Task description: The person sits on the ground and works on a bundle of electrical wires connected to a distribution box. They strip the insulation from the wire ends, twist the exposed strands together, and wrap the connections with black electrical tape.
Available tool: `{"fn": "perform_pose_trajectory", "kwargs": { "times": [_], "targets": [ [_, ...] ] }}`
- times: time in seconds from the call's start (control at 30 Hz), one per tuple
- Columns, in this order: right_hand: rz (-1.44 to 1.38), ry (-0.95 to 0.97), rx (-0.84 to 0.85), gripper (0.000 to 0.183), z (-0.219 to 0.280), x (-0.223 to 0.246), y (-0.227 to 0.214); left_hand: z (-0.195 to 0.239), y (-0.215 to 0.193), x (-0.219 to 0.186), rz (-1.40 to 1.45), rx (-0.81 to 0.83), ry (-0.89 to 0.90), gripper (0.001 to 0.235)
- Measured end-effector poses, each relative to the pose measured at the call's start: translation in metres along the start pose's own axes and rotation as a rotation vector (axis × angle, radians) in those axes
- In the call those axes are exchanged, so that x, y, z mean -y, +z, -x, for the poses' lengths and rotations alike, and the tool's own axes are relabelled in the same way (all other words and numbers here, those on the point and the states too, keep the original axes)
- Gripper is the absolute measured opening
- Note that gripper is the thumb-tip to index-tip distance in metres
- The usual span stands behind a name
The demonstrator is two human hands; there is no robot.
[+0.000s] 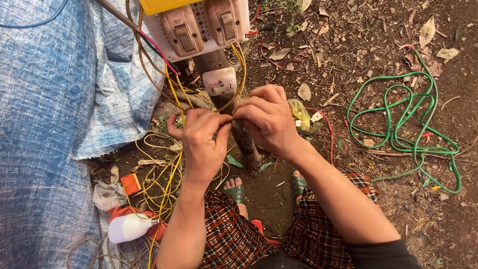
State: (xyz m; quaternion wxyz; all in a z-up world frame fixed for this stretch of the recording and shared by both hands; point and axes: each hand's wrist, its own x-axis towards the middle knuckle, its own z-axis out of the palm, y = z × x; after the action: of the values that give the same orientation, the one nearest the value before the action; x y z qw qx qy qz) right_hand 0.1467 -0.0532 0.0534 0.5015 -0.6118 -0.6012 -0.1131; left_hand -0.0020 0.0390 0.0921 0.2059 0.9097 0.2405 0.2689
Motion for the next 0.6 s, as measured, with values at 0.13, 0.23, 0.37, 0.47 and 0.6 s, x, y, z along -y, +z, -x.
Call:
{"fn": "perform_pose_trajectory", "kwargs": {
  "times": [0.13,0.23,0.37,0.47,0.6],
  "targets": [
    [-0.091,0.075,0.054,0.007,0.000,-0.002,0.003,0.001,-0.001,0.003,-0.044,0.007,0.038,0.005],
    [-0.185,0.180,0.071,0.017,0.003,-0.001,0.003,0.002,-0.001,0.007,-0.024,-0.001,0.046,0.005],
    [-0.214,0.222,0.072,0.021,0.004,-0.002,0.008,0.006,0.013,0.012,-0.202,-0.124,0.108,0.009],
    [-0.345,0.318,0.072,0.021,-0.003,0.000,0.006,0.009,0.015,0.012,-0.280,-0.220,0.134,0.010],
    [-0.473,0.379,0.177,0.023,-0.009,-0.001,0.002,0.011,0.015,0.017,-0.215,-0.246,0.169,0.012]
  ]
}}
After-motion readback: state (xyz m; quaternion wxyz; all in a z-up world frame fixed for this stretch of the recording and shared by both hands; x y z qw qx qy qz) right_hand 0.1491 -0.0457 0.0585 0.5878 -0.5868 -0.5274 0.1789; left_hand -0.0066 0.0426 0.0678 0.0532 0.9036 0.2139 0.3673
